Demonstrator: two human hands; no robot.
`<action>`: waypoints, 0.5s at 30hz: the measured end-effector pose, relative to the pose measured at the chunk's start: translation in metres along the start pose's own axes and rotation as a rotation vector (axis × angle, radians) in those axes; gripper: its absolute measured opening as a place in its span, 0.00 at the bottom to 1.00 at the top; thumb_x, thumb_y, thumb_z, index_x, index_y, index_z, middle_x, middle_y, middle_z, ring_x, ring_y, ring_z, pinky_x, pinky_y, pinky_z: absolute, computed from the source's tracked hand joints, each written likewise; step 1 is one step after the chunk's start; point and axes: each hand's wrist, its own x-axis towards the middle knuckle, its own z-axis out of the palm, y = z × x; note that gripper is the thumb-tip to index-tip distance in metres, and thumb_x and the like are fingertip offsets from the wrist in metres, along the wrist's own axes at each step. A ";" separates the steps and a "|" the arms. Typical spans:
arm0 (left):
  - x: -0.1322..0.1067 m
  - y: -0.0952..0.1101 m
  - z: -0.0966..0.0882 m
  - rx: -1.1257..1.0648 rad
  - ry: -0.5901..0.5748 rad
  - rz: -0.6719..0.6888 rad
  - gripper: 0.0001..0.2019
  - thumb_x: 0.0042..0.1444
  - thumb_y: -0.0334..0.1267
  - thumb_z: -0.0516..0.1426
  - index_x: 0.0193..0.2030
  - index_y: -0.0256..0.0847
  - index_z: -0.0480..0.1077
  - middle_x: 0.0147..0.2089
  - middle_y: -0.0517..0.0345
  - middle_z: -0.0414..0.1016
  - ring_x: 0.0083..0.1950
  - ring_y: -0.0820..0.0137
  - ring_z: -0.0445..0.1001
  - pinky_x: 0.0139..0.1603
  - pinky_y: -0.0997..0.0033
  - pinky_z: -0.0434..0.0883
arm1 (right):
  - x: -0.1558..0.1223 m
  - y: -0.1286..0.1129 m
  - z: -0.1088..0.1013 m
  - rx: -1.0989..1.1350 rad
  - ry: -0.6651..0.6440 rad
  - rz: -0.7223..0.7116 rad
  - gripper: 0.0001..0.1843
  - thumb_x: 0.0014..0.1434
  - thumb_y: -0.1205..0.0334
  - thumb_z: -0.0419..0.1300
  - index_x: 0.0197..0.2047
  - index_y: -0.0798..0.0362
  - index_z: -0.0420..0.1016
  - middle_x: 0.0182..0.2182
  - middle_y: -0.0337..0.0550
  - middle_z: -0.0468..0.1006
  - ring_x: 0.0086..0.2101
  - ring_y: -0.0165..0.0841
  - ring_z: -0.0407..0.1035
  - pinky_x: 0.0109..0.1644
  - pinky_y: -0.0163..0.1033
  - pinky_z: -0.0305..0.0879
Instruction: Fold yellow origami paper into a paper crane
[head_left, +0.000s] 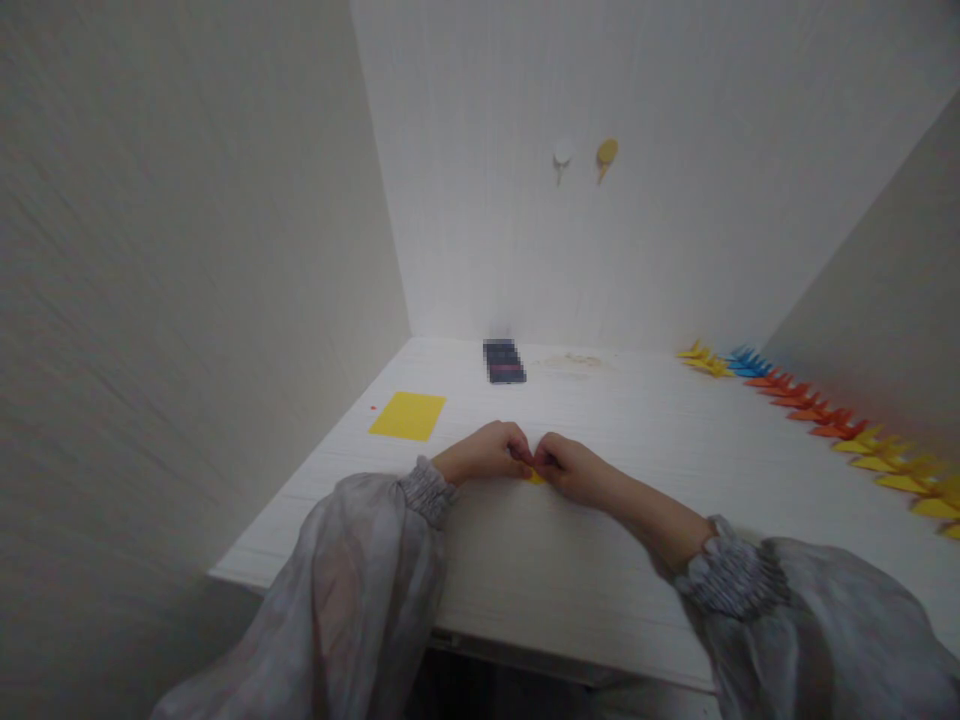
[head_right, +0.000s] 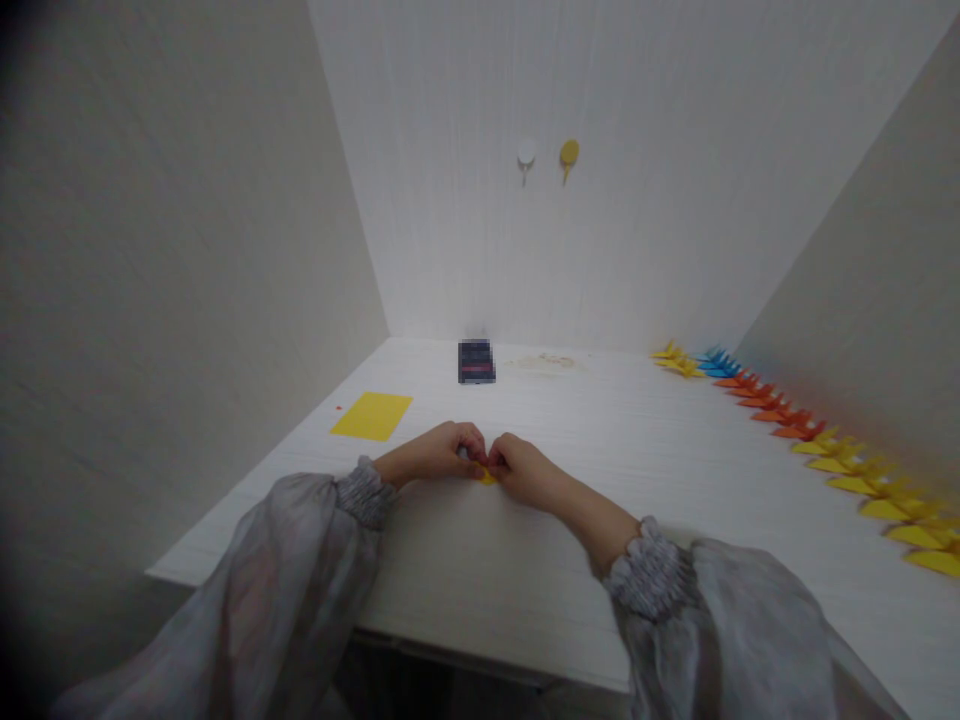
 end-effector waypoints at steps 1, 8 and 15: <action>0.000 0.000 0.000 0.001 -0.003 0.005 0.09 0.39 0.37 0.59 0.29 0.35 0.72 0.29 0.59 0.71 0.33 0.73 0.68 0.34 0.77 0.63 | 0.000 0.001 0.000 0.006 0.000 -0.007 0.01 0.47 0.69 0.53 0.27 0.56 0.64 0.24 0.39 0.67 0.25 0.27 0.59 0.27 0.31 0.53; -0.002 0.002 0.000 0.027 -0.025 0.013 0.08 0.40 0.34 0.58 0.29 0.35 0.73 0.32 0.57 0.72 0.34 0.73 0.68 0.35 0.77 0.64 | 0.000 0.011 -0.003 0.054 -0.060 -0.099 0.04 0.45 0.71 0.54 0.28 0.56 0.66 0.23 0.36 0.65 0.24 0.25 0.58 0.25 0.31 0.53; 0.000 0.002 -0.002 0.063 -0.041 0.044 0.09 0.39 0.38 0.59 0.29 0.36 0.73 0.32 0.58 0.72 0.35 0.73 0.68 0.36 0.78 0.63 | -0.001 0.002 -0.001 0.044 -0.022 -0.026 0.03 0.45 0.72 0.53 0.24 0.56 0.65 0.23 0.37 0.63 0.25 0.26 0.57 0.27 0.31 0.55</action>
